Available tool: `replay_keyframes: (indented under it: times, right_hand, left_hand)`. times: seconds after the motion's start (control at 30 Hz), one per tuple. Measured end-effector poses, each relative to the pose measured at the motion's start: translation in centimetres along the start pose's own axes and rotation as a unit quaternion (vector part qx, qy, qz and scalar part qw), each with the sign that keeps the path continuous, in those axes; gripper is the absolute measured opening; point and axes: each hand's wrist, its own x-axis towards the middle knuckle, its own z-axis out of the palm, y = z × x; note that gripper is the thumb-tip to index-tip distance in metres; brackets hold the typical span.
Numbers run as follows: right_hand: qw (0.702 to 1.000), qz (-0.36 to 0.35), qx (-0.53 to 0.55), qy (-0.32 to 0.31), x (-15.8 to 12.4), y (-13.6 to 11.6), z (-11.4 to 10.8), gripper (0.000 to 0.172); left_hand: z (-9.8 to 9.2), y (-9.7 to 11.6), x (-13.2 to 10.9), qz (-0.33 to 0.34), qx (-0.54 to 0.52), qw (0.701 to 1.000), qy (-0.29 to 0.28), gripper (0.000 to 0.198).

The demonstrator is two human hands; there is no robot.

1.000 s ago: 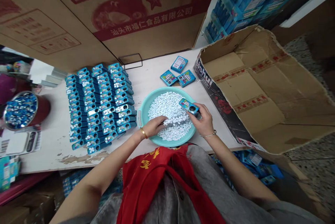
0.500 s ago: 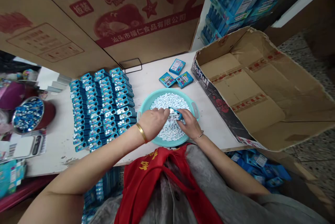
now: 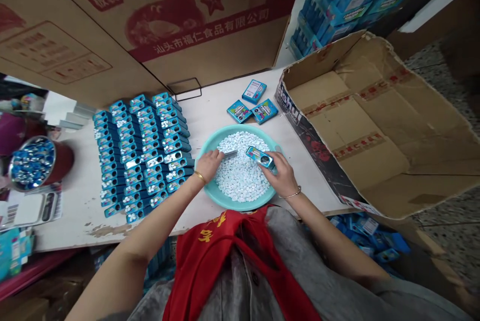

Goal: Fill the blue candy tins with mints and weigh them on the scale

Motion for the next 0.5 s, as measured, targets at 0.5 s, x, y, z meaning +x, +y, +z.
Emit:
replay_keyframes:
  times: [0.5]
  right_hand:
    - [0.999,0.025,-0.003,0.036,1.0,0.3,-0.5,0.029]
  left_hand:
    - [5.8,5.0,-2.2,0.109,-0.286,0.951,-0.038,0.035]
